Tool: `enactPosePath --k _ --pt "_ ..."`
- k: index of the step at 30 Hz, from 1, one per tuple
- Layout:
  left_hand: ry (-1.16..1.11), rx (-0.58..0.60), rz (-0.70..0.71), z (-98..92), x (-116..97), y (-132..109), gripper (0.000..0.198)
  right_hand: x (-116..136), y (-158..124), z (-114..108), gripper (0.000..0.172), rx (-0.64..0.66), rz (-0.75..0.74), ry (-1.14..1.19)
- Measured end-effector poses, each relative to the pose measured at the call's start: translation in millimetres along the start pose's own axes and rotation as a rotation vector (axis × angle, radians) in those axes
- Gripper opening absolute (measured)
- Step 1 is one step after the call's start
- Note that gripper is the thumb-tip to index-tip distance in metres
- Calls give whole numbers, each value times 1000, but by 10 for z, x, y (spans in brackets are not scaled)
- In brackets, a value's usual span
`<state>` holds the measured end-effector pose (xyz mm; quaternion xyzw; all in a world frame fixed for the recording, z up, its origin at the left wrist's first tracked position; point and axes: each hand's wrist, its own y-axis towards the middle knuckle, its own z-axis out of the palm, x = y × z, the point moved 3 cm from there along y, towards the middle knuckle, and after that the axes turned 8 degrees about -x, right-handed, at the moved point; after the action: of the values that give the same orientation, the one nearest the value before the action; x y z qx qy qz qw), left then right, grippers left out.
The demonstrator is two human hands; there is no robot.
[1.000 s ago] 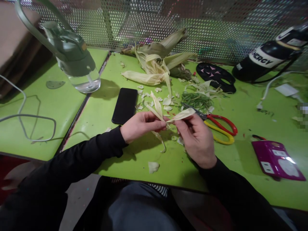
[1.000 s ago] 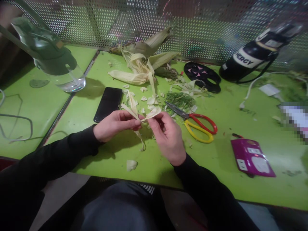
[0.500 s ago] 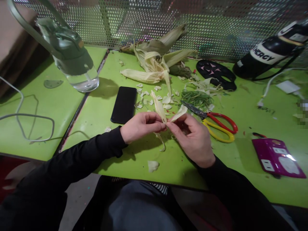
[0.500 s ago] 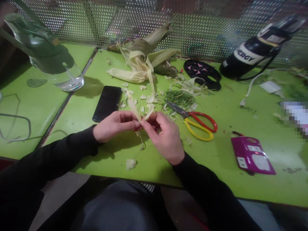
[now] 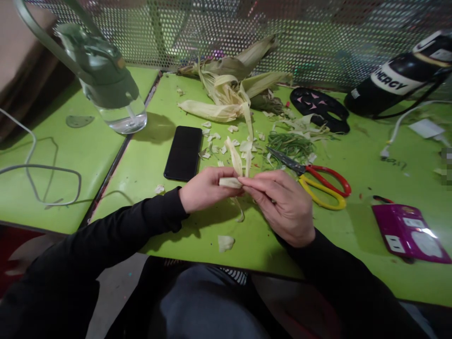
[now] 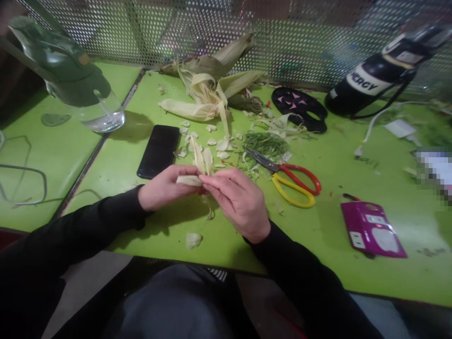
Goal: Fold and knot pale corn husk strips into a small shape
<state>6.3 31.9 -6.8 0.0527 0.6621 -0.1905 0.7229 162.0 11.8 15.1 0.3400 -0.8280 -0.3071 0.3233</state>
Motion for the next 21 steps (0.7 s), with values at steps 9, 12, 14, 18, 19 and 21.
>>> enactPosePath --k 9,12,14,18,19,21 --pt "173 78 220 1 -52 -17 22 -38 19 -13 11 -47 169 29" --pt "225 98 244 -4 -28 -7 26 -46 39 -19 11 -28 173 6" --pt "285 114 228 10 -10 -16 26 -68 44 -12 11 3 218 29" --pt "392 137 156 45 31 -38 26 -107 34 -9 10 26 336 97" --pt "400 138 136 50 41 -38 27 -110 29 -12 9 25 351 106" --pt "406 137 106 58 58 -35 28 -113 15 -13 9 37 386 119"
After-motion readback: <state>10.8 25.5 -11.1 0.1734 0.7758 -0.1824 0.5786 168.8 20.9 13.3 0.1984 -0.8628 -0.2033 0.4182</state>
